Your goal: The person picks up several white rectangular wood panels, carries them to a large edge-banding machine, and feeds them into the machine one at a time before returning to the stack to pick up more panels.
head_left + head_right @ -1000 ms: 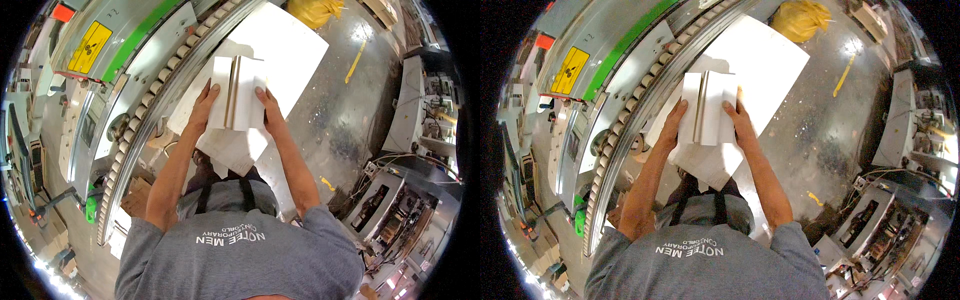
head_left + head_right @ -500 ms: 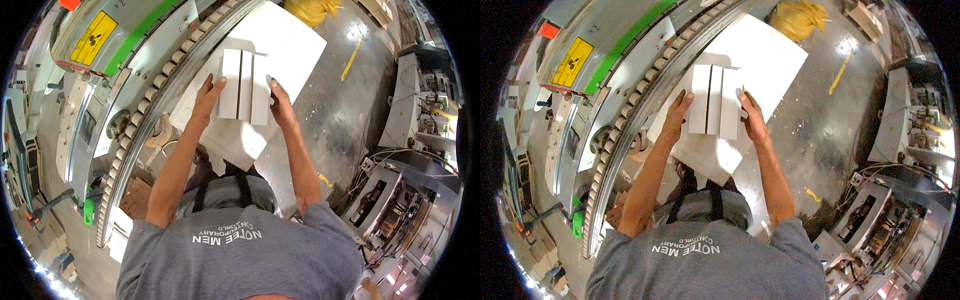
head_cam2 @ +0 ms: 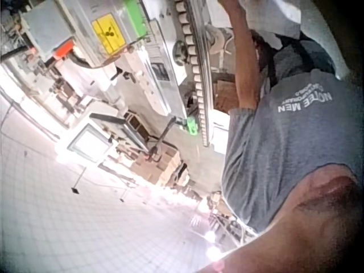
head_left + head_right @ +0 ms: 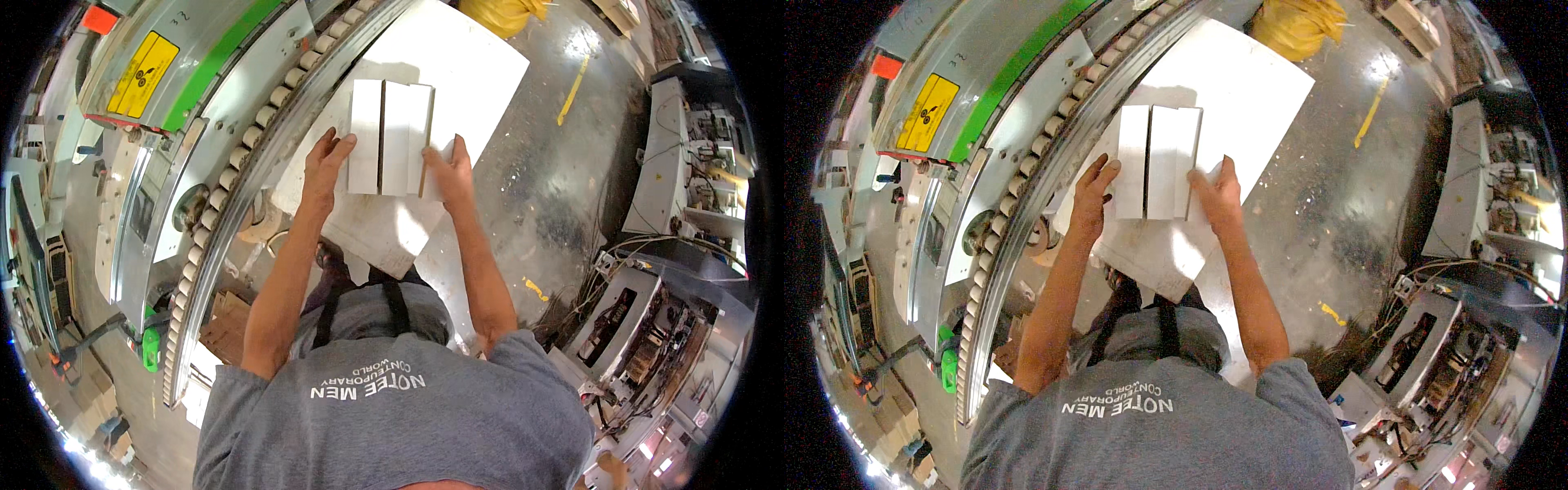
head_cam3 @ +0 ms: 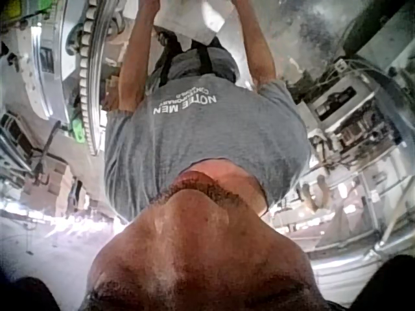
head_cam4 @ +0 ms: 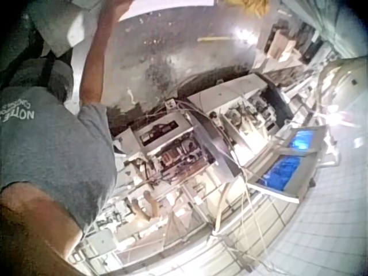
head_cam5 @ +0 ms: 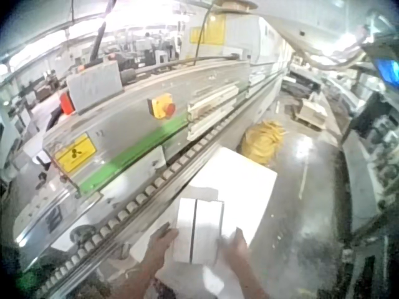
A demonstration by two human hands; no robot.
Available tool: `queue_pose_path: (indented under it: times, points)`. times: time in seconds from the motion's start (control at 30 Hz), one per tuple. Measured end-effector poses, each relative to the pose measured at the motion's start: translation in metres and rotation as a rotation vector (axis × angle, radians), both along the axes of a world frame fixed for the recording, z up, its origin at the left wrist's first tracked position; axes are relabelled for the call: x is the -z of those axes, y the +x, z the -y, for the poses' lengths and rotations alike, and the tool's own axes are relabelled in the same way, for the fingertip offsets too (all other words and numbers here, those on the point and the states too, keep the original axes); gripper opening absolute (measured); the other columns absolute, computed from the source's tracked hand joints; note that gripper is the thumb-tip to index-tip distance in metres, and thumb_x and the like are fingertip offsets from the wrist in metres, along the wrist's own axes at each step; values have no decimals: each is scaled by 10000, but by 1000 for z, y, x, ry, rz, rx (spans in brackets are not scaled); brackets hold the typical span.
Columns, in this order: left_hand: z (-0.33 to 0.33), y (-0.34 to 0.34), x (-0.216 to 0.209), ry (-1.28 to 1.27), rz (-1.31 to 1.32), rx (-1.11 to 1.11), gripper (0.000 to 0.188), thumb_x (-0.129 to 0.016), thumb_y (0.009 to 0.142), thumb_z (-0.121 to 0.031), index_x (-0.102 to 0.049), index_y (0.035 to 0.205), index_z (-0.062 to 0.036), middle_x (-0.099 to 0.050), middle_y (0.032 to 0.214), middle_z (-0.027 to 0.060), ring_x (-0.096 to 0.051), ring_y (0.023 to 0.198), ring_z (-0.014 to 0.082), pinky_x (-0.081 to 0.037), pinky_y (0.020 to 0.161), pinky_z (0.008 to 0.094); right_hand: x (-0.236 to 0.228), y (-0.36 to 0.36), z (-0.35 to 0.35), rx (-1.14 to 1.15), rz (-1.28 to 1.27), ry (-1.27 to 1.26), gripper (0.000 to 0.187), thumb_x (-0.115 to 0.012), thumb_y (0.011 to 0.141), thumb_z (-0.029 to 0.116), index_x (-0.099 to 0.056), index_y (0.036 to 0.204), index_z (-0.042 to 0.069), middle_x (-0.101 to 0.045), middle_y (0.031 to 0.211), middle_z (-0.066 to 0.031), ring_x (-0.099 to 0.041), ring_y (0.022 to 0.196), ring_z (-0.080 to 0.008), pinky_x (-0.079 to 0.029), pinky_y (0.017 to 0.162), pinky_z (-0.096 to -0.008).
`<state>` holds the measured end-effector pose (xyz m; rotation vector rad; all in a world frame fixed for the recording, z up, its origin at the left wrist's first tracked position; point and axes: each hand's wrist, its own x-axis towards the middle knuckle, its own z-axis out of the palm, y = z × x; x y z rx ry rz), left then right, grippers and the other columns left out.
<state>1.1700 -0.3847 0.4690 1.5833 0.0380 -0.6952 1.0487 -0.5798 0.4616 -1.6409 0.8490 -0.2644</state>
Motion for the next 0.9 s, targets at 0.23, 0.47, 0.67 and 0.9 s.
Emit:
queue_pose_path:
  times: [0.23, 0.47, 0.67, 0.9]
  points:
    - [7, -9, -16, -30, 22, -36, 956, -777, 830, -423, -323, 1496, 92, -423, 1457, 292, -432, 1360, 348, -325, 1138, 388, 23, -11, 35, 106, 95, 432, 982, -713, 798, 271, -178, 1484, -184, -356, 1437, -401, -474, 1301, -436, -444, 1045, -460]
    - [-11, -9, -3, 10, 127, -134, 843, -805, 828, -296, -393, 1475, 52, -449, 1455, 299, -428, 1373, 375, -351, 1127, 434, 97, -23, 59, 415, 142, 423, 919, -704, 852, 277, -206, 1488, -160, -464, 1385, -333, -575, 1179, -379, -525, 938, -395]
    - [-9, -10, -3, 52, 175, -85, 911, -818, 810, -335, -359, 1489, 63, -405, 1484, 307, -410, 1384, 382, -342, 1132, 431, 65, -21, 57, 192, 359, 657, 526, -554, 949, 222, -473, 1299, -163, -574, 1257, -304, -617, 1123, -380, -517, 980, -481]
    - [30, -15, 6, -81, -3, 39, 819, -801, 808, -249, -381, 1418, 100, -582, 1286, 241, -595, 1153, 294, -469, 1012, 368, 9, 15, 35, 24, -77, 185, 835, -580, 966, 321, -167, 1484, -188, -281, 1502, -405, -342, 1420, -435, -299, 1172, -440]
